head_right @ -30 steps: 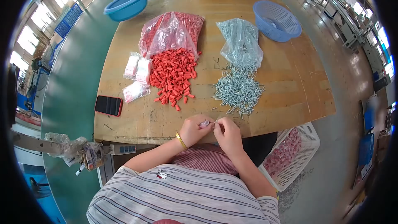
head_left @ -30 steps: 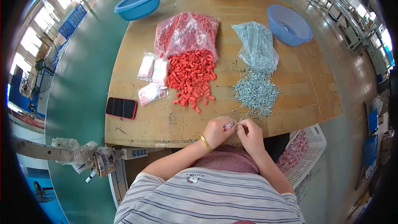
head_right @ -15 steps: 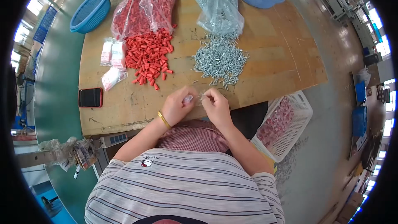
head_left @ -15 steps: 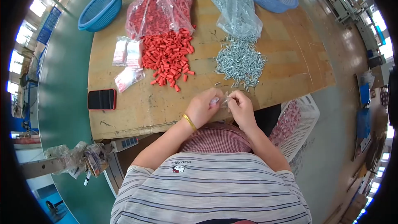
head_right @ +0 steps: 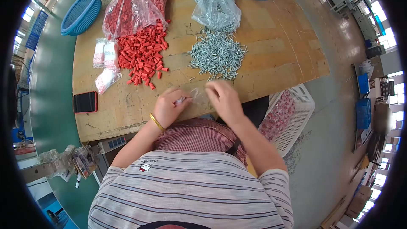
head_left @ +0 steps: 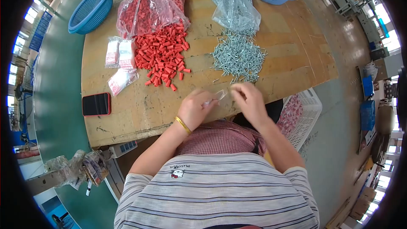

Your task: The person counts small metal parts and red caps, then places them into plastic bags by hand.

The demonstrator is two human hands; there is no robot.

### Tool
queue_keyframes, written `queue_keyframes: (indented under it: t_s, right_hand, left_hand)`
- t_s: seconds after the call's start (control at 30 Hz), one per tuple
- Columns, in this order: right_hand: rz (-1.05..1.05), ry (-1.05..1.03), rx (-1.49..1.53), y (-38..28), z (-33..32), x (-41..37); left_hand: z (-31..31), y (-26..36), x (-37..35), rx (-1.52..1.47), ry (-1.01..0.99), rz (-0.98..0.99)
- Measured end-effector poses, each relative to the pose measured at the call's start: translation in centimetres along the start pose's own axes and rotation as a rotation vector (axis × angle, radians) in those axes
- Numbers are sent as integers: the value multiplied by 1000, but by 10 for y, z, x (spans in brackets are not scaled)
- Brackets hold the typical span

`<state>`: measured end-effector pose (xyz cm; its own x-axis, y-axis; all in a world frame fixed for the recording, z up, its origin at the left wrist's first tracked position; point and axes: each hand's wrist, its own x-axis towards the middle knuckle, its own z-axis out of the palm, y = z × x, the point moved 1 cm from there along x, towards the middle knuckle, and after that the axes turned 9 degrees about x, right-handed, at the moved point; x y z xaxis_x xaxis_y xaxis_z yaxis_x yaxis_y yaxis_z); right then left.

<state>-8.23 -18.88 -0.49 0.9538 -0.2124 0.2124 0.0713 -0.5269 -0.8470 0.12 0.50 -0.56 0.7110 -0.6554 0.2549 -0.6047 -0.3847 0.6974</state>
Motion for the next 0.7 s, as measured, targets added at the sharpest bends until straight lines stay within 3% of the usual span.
queue_keyframes:
  t_s: [0.1,0.2,0.4,0.53,0.63,0.7]
  right_hand:
    - [-293,-50,-408,3,-19,25]
    - [-514,-262,-680,8,-24,43]
    - [-695,-465,-883,4,-9,64]
    - [-646,-481,-846,9,-5,76]
    - [-433,-378,-622,14,-13,77]
    - [-176,-329,-242,9,-16,75]
  left_hand:
    - [-8,-1,-1,16,-41,-49]
    - [-10,0,-3,33,-69,-67]
    - [-10,1,-5,46,-66,-42]
    - [-12,-2,-2,64,-64,-50]
    - [-14,-7,1,89,-71,-38]
    - [-13,-10,4,112,-69,-6]
